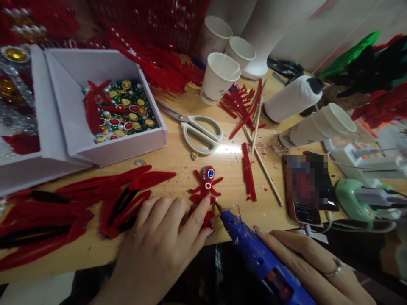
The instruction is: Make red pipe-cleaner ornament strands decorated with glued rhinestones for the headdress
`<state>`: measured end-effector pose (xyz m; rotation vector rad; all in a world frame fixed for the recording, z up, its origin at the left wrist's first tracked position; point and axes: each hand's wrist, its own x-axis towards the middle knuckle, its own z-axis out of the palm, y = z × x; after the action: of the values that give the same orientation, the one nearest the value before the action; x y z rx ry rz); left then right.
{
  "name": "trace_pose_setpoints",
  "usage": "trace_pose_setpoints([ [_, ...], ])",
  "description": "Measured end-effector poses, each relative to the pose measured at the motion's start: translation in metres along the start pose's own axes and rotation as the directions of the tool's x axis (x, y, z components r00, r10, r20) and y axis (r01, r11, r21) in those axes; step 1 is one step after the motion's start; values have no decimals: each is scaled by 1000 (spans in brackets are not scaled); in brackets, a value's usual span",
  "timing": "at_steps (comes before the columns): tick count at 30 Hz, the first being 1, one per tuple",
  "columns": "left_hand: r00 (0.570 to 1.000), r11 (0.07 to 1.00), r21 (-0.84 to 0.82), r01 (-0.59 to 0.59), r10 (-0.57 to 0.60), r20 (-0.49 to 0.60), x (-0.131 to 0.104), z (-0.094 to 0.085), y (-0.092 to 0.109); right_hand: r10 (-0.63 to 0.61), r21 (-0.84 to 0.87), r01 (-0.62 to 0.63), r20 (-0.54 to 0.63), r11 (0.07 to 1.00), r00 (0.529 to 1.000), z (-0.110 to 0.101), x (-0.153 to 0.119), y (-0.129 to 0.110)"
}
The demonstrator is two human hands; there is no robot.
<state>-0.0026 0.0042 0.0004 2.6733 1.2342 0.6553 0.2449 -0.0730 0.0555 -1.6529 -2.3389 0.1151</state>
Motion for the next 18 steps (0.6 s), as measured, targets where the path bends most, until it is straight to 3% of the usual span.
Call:
trace_pose_setpoints([
  [7, 999, 999, 39, -32, 32, 12, 5, -1, 1, -41, 72, 39, 32, 997, 999, -2, 8, 0],
  [15, 999, 999, 46, -28, 27, 29, 3, -1, 0, -76, 86, 84, -87, 993, 993, 6, 12, 3],
  [18, 1000, 999, 32, -19, 19, 18, 4, -1, 1, -69, 83, 76, -81, 994, 994, 5, 13, 3],
])
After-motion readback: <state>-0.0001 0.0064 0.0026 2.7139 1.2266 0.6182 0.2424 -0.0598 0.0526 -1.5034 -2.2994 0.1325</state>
